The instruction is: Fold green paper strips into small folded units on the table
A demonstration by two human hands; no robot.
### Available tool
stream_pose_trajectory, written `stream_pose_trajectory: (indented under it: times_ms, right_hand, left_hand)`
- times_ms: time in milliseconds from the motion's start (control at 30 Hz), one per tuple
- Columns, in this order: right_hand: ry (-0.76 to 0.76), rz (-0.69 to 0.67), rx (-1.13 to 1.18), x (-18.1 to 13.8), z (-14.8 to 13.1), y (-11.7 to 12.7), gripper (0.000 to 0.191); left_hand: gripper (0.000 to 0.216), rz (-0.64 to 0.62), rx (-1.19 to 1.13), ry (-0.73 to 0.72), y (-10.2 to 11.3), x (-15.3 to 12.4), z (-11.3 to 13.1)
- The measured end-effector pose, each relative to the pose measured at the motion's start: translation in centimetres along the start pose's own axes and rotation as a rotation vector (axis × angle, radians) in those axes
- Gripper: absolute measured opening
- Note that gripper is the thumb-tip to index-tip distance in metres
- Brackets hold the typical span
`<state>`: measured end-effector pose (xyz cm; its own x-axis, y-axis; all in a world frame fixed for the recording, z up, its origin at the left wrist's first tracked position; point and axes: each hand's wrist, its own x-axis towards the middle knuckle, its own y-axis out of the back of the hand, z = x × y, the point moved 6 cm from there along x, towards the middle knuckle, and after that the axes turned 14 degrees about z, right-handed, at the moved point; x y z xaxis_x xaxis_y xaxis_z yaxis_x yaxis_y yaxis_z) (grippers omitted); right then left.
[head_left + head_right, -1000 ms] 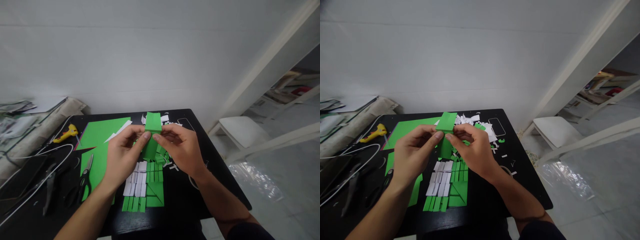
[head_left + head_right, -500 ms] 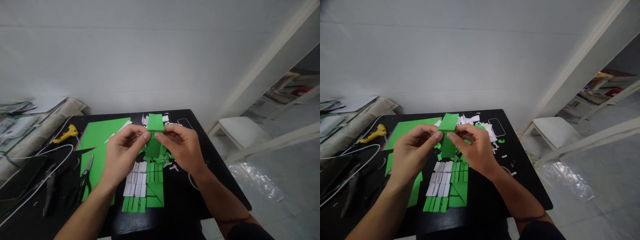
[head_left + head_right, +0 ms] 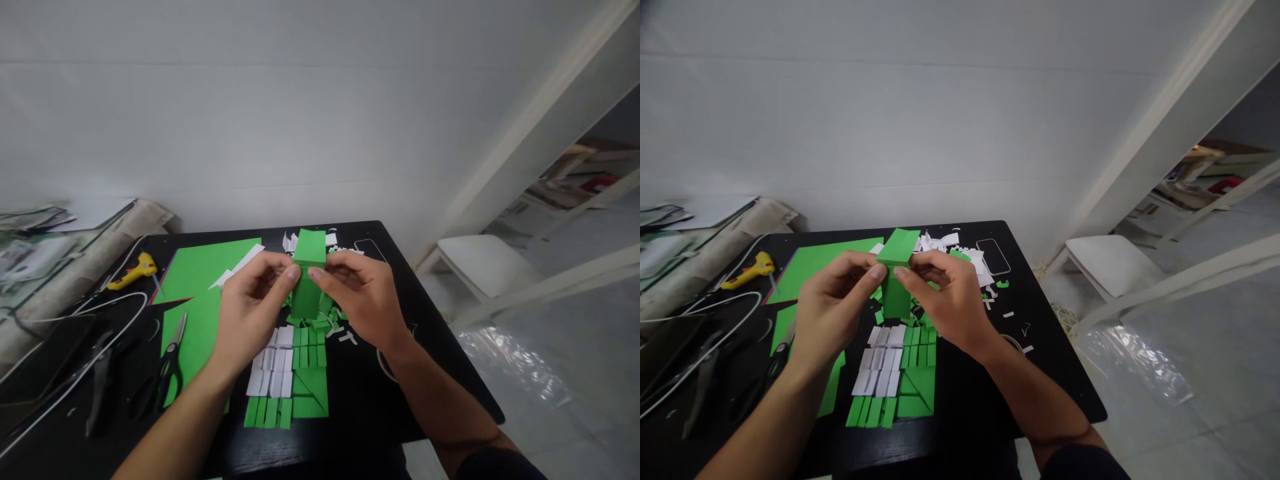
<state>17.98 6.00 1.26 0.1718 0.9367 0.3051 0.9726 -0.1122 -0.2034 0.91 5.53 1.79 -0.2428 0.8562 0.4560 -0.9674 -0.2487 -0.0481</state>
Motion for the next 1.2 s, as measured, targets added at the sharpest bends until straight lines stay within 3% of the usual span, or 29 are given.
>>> stream_pose_trajectory:
  times_ms: [567, 767, 933, 1100, 1200]
  right_hand:
    - [0.061, 0.007, -0.024, 0.2, -0.7, 0.1, 0.011]
    - [0.095, 0.027, -0.056, 0.2, -1.0, 0.4, 0.011]
    - [0.135, -0.006, -0.055, 0.3, -1.2, 0.2, 0.013]
    - [0.152, -0.031, 0.027, 0.0, -1.3, 0.2, 0.009]
    - [0.279, -0.011, -0.007, -0.4, -1.6, 0.4, 0.033]
  left_hand:
    - [0.003, 0.087, 0.053, -0.184, 0.4, -0.5, 0.5]
    - [0.005, 0.095, 0.029, -0.135, 0.2, -0.5, 0.4]
    - [0.012, 0.108, -0.07, 0.053, 0.7, 0.1, -0.9]
    - [0.024, -0.02, -0.312, 0.368, -0.2, 0.7, -2.5]
    - [0.028, -0.053, -0.35, 0.47, -0.7, 0.6, -2.7]
